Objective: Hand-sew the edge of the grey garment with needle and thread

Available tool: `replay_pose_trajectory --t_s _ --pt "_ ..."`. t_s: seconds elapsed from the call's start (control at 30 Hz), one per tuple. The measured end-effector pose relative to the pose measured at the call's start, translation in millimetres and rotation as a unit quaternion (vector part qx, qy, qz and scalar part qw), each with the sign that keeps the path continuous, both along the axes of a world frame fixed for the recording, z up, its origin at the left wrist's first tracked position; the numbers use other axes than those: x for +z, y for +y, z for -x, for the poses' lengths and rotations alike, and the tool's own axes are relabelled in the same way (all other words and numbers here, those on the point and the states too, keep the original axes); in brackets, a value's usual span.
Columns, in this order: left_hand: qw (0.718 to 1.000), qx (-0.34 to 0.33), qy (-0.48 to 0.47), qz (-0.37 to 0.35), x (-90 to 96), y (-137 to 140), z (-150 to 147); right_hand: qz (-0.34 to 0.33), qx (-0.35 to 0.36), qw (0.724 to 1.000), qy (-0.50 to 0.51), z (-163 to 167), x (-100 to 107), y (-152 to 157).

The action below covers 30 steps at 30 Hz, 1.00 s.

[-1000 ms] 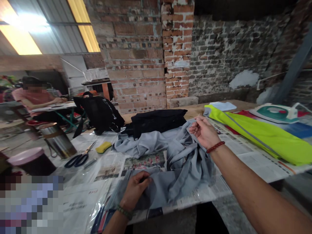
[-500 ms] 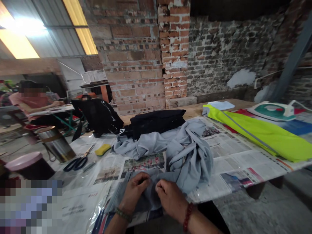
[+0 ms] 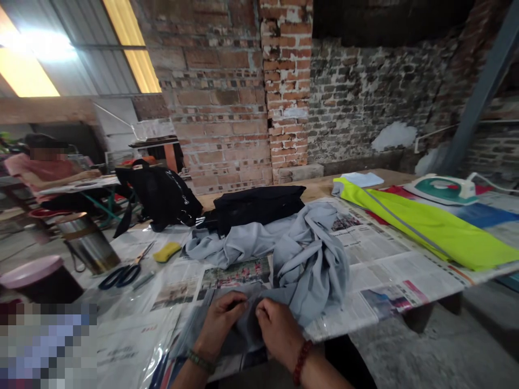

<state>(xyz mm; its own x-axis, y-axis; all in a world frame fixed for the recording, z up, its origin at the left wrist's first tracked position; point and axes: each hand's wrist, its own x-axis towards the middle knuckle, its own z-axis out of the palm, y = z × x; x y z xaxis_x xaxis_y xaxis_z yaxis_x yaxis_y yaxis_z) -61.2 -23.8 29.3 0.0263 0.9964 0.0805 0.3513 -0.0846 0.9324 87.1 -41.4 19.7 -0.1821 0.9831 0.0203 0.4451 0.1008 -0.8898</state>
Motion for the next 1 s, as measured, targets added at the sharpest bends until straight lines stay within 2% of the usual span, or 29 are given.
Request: replay_pose_trajectory --t_s 0.13,0.43,0.6,0.8,0.93,1.0 --pt "1.000 -0.021 0.011 0.010 2.4 -1 -2 -0.008 -0.003 1.000 -0.016 1 -4 0" --pt "0.999 -0.045 0.007 0.026 3.6 -2 -3 -0.077 -0.026 0.993 -0.086 10 -11 3" --pt "0.999 -0.030 0.008 0.020 1.0 -1 -3 -0.064 -0.017 0.997 -0.025 9 -9 -1" --pt "0.999 -0.045 -0.003 0.012 4.5 -3 -5 -0.057 -0.071 0.995 0.037 12 -13 2" --pt "0.999 -0.034 -0.007 0.008 3.2 -2 -5 -0.066 -0.043 0.997 0.007 5 -5 0" --pt "0.999 -0.031 -0.006 0.012 0.6 -2 -5 -0.096 -0.030 0.994 -0.034 -6 4 -1"
